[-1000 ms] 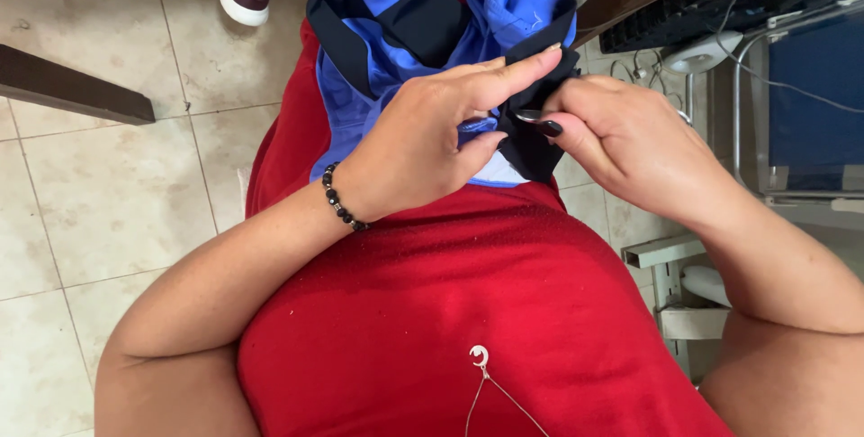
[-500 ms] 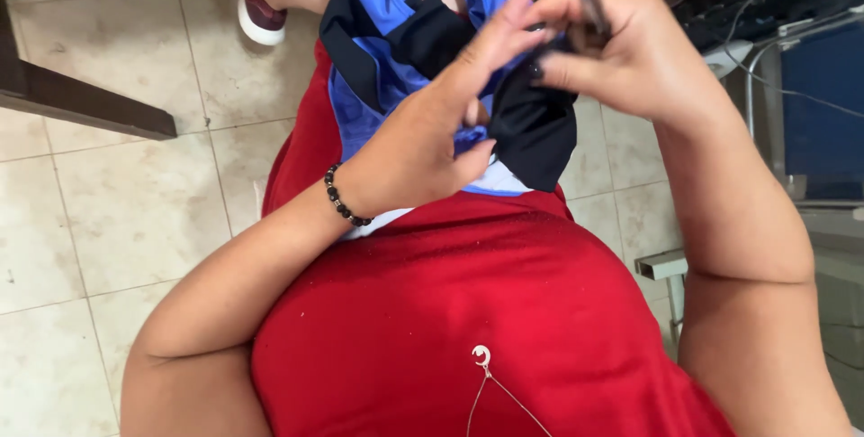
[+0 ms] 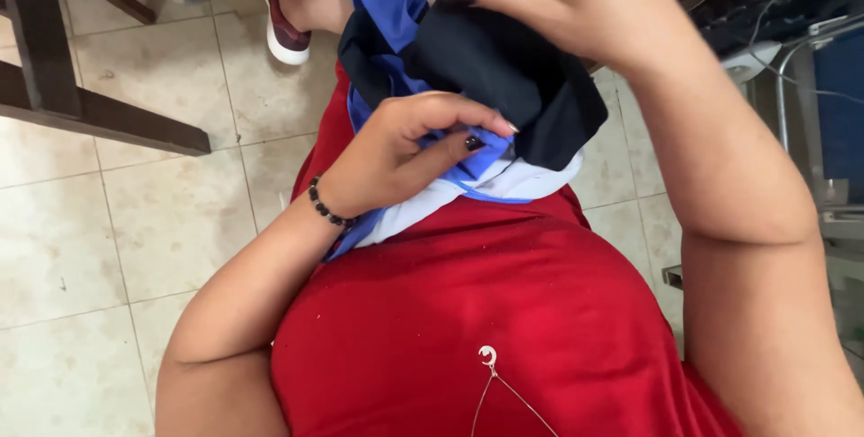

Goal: Trimming loose threads from a garment using scissors

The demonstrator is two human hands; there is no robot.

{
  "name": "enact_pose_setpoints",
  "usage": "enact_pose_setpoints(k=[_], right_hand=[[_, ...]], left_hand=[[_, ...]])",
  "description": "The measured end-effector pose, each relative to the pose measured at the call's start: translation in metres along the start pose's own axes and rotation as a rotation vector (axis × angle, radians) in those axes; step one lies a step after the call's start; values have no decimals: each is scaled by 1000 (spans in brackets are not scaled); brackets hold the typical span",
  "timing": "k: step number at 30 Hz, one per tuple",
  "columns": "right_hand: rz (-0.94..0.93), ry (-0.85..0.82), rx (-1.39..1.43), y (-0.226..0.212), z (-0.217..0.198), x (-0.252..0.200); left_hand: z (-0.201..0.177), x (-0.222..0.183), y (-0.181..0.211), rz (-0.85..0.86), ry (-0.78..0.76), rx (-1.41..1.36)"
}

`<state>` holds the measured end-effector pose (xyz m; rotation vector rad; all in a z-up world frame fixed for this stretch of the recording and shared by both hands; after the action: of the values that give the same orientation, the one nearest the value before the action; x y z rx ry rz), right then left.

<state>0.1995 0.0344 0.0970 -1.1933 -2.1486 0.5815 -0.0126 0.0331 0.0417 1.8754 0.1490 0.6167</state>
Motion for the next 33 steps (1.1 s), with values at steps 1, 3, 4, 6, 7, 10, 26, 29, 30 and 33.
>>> enact_pose_setpoints(k=[1,3,4,6,7,10,26,29,30,33], right_hand=[[115,47,-161,16,4,-4],[228,96,-323,18,3,-9],[174,105,-248,4,-1,-10],[124,108,-170,-13,-7,-18],[126,75,-124,-16,-8,-26],[163,-12,-185,-21,5,-57],[64,288,-353,-18,19,-123],[-65,415,-443,-28,-1,-126],[-68,421,-455,-32,-6,-125],[-87,465,-457,-41,-29,-117]], left_hand=[[-3,0,0,-9,24,57],[-9,-3,-4,-18,49,115],[-11,-6,-11,-76,100,101],[-15,-8,-19,-140,154,81],[-17,-8,-21,-133,161,100],[-19,-10,-25,-141,194,123],[2,11,-40,-146,115,178],[-2,19,-10,-191,54,91],[-4,15,-6,-178,50,94],[-5,7,1,46,6,168]])
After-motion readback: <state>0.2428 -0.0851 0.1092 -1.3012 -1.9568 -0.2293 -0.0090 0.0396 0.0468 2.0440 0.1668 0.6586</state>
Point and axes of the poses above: each hand's wrist, its own x-axis towards the middle knuckle, its own z-axis out of the palm, y = z × x, the point moved 3 cm from there along x, towards the middle knuckle, and after that the axes turned 6 degrees about x, right-handed, at the moved point
